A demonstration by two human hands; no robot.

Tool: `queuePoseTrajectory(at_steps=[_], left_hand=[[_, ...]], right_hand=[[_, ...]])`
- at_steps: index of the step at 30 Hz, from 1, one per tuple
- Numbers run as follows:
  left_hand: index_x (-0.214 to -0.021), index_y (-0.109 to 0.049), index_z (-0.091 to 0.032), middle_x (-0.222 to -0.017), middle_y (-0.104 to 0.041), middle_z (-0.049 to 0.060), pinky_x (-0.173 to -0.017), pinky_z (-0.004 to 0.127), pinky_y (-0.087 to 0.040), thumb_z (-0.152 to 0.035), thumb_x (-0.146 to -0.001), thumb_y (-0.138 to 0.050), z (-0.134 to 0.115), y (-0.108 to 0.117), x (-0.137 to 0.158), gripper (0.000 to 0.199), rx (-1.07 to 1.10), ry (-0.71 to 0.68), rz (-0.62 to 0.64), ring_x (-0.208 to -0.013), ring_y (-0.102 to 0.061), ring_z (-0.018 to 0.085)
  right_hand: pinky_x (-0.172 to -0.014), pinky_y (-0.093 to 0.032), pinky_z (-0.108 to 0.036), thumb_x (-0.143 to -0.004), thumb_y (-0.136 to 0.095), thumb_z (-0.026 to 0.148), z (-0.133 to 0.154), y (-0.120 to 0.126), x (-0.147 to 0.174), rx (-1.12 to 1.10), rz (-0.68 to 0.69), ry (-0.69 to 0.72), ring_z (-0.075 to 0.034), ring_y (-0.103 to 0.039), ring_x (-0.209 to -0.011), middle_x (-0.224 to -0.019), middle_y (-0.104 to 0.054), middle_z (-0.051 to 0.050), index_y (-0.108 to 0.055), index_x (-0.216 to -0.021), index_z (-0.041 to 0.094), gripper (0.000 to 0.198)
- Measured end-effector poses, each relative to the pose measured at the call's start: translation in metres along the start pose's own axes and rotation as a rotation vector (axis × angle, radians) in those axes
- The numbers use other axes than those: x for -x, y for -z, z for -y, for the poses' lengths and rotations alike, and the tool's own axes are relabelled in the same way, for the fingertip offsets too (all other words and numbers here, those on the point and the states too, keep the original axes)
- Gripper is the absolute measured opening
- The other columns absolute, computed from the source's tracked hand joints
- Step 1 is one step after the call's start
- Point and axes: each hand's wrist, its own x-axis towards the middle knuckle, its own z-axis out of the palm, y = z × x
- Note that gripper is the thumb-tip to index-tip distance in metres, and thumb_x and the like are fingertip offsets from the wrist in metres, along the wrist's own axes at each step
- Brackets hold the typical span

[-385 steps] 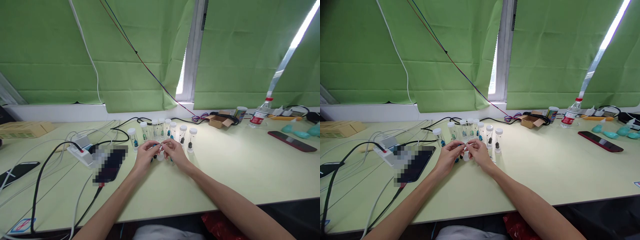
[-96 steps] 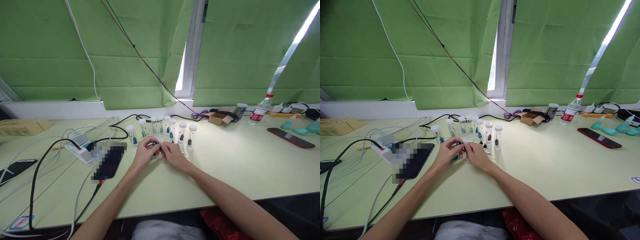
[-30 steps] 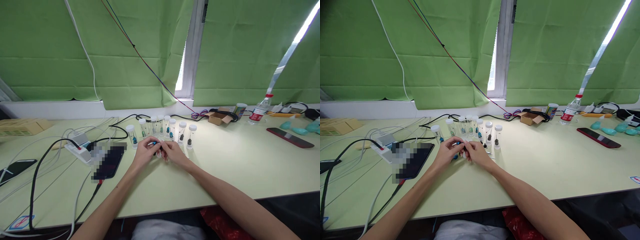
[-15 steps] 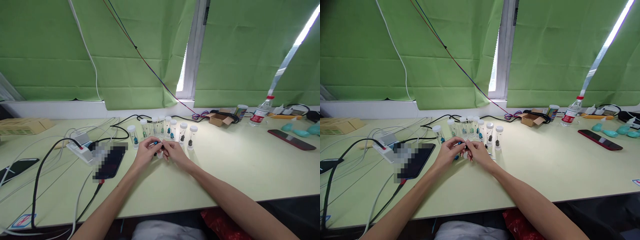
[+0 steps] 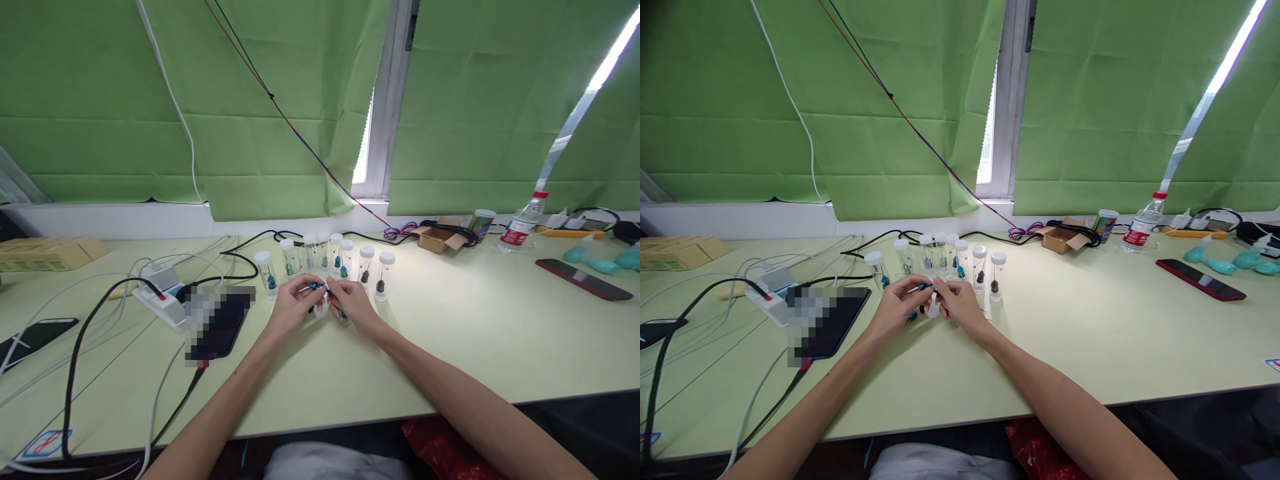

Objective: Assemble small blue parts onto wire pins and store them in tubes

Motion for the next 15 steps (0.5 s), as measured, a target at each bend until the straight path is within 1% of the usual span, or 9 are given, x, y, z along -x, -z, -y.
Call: queuePoseTrajectory(at_steps=[4,7,11,15], left_hand=[[-0.085,-0.066,-0.018,-0.067,-0.064,0.001,-0.063,0.027,-0.046,-0.037,-0.071,-0.076,-0.0033,-0.0012,0.0003,0.026,-0.058,-0.02,-0.007,-0.06,-0.058,0.014],[-0.085,-0.066,-0.018,-0.068,-0.064,0.001,-0.063,0.028,-0.046,-0.037,-0.071,-0.076,-0.0038,-0.0012,0.0004,0.026,-0.102,-0.037,-0.008,-0.062,-0.059,0.015],[-0.087,-0.067,-0.017,-0.069,-0.065,0.002,-0.063,0.027,-0.047,-0.036,-0.072,-0.074,-0.0025,-0.0009,0.0006,0.025,-0.152,-0.041,0.001,-0.063,-0.06,0.015],[-0.088,-0.067,-0.017,-0.07,-0.065,0.002,-0.063,0.027,-0.047,-0.037,-0.072,-0.074,-0.0013,-0.0011,0.0008,0.026,-0.158,-0.049,0.01,-0.063,-0.06,0.015]], right_hand=[[-0.04,-0.029,-0.025,-0.08,-0.053,0.071,0.0003,0.0004,-0.0001,-0.013,-0.018,0.005,-0.008,-0.038,-0.037,-0.045,-0.039,0.005,-0.051,-0.058,0.019,0.057],[-0.039,-0.03,-0.024,-0.081,-0.051,0.072,-0.0008,0.0005,-0.0007,-0.005,-0.011,-0.007,-0.008,-0.038,-0.036,-0.044,-0.037,0.006,-0.051,-0.057,0.018,0.059],[-0.038,-0.031,-0.023,-0.084,-0.048,0.071,-0.0033,0.0011,-0.0012,-0.007,0.005,-0.042,-0.008,-0.038,-0.035,-0.042,-0.037,0.006,-0.048,-0.055,0.018,0.06],[-0.037,-0.031,-0.022,-0.084,-0.047,0.071,-0.0049,0.0017,-0.0017,-0.026,0.008,-0.074,-0.007,-0.037,-0.033,-0.039,-0.037,0.006,-0.044,-0.052,0.019,0.061]])
